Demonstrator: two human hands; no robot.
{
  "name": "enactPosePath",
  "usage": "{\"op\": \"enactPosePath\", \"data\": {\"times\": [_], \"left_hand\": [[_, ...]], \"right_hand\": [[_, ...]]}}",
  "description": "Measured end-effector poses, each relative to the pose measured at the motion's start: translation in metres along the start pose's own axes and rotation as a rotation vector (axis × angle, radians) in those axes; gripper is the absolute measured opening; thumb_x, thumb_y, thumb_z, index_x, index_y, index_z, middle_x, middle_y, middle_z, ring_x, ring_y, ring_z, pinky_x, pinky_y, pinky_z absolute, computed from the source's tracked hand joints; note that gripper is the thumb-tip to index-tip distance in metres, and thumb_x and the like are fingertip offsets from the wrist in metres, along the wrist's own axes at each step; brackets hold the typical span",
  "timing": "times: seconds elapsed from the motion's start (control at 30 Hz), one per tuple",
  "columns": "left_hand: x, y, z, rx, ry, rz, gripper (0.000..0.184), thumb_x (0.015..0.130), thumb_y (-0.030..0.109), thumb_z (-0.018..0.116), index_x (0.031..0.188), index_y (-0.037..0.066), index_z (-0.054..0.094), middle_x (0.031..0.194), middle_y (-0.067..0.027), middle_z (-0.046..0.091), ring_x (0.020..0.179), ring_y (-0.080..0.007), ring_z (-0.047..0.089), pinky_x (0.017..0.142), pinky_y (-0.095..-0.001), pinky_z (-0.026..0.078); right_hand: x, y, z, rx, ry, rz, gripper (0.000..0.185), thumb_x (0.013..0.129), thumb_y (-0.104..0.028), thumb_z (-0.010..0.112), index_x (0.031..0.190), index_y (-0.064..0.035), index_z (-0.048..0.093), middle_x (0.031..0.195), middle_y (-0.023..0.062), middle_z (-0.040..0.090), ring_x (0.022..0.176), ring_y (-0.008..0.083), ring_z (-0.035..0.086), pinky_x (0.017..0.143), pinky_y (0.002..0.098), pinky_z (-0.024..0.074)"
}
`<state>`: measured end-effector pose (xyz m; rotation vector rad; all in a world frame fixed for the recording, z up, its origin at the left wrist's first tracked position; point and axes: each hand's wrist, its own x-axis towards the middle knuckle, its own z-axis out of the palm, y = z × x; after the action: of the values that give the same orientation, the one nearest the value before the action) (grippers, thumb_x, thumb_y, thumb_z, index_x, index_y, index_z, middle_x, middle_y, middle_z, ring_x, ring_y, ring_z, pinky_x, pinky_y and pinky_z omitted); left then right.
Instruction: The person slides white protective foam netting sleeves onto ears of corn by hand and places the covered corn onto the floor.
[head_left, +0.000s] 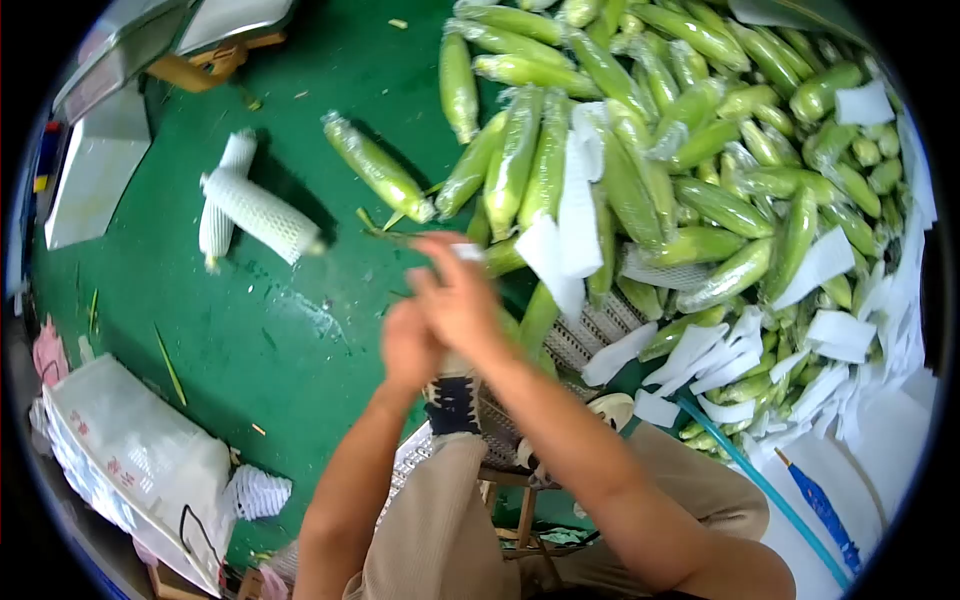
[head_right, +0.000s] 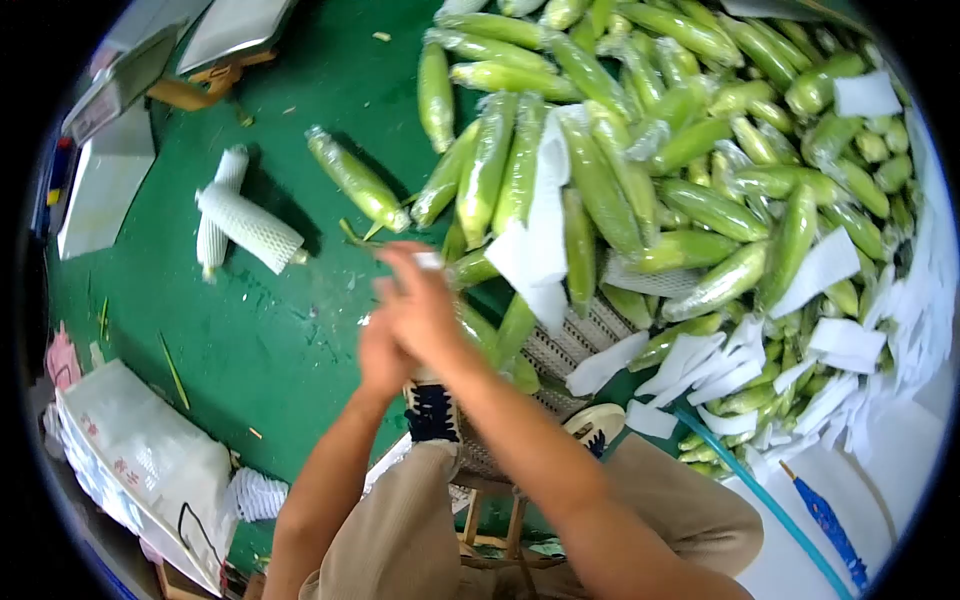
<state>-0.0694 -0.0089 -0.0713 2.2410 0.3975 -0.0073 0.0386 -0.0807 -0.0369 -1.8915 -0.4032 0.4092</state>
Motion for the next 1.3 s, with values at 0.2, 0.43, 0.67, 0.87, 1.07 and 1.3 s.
{"op": "enactPosePath", "data": {"times": [0.2, 0.43, 0.67, 0.87, 1.07, 1.3], "left_hand": [[0.036, 0.018, 0.052, 0.535, -0.484, 0.553, 0.040, 0.082, 0.020, 0.064, 0.122, 0.018, 0.064, 0.122, -0.0012, 0.057, 0.124, -0.0215, 0.049, 0.101, -0.0418, 0.040], [0.031, 0.015, -0.059, -0.171, -0.350, 0.312, 0.040, 0.082, 0.024, 0.078, 0.114, 0.005, 0.063, 0.099, -0.0112, 0.062, 0.090, -0.0285, 0.065, 0.076, -0.0418, 0.054], [0.030, 0.035, -0.038, -0.599, 0.529, -0.226, 0.030, 0.077, 0.002, 0.079, 0.095, 0.003, 0.055, 0.074, 0.0007, 0.050, 0.069, -0.0146, 0.053, 0.067, -0.0247, 0.046], [0.048, 0.045, -0.009, -1.016, 0.484, -0.438, 0.020, 0.079, -0.006, 0.070, 0.094, 0.002, 0.060, 0.105, -0.0091, 0.061, 0.098, -0.0207, 0.061, 0.089, -0.0321, 0.048], [0.043, 0.060, -0.035, -0.529, 0.271, 0.053, 0.038, 0.079, 0.004, 0.078, 0.116, 0.005, 0.069, 0.099, -0.0079, 0.059, 0.092, -0.0200, 0.058, 0.083, -0.0304, 0.048], [0.051, 0.064, -0.035, -0.608, 0.074, 0.086, 0.022, 0.083, 0.005, 0.075, 0.105, 0.003, 0.071, 0.098, -0.0093, 0.061, 0.094, -0.0223, 0.058, 0.087, -0.0335, 0.047]], "right_hand": [[-0.028, 0.061, -0.117, -0.782, 0.189, 0.168, 0.044, 0.083, -0.013, 0.072, 0.124, -0.0082, 0.057, 0.110, 0.0193, 0.062, 0.105, 0.0426, 0.056, 0.092, 0.0502, 0.0446], [-0.035, 0.010, -0.133, -0.478, 0.206, 0.177, 0.034, 0.096, -0.020, 0.059, 0.124, -0.0007, 0.057, 0.108, 0.0205, 0.067, 0.099, 0.0360, 0.064, 0.088, 0.0446, 0.0482], [-0.053, 0.021, -0.054, 0.394, -0.211, 0.284, 0.056, 0.093, -0.008, 0.061, 0.145, 0.0000, 0.039, 0.131, 0.0107, 0.054, 0.117, 0.0178, 0.053, 0.100, 0.0325, 0.0430], [-0.068, 0.026, -0.020, 0.650, -0.024, 0.434, 0.056, 0.088, -0.002, 0.060, 0.140, -0.0026, 0.039, 0.120, 0.0069, 0.056, 0.109, 0.0156, 0.054, 0.096, 0.0315, 0.0438], [-0.058, 0.008, -0.067, 0.361, -0.277, 0.268, 0.060, 0.086, -0.001, 0.058, 0.143, 0.0001, 0.037, 0.126, 0.0114, 0.052, 0.113, 0.0197, 0.053, 0.096, 0.0339, 0.0442], [-0.032, -0.019, -0.099, 0.956, -0.329, 0.544, 0.056, 0.103, -0.022, 0.052, 0.153, -0.0073, 0.030, 0.113, 0.0009, 0.058, 0.092, 0.0077, 0.055, 0.078, 0.0266, 0.0469]]}}
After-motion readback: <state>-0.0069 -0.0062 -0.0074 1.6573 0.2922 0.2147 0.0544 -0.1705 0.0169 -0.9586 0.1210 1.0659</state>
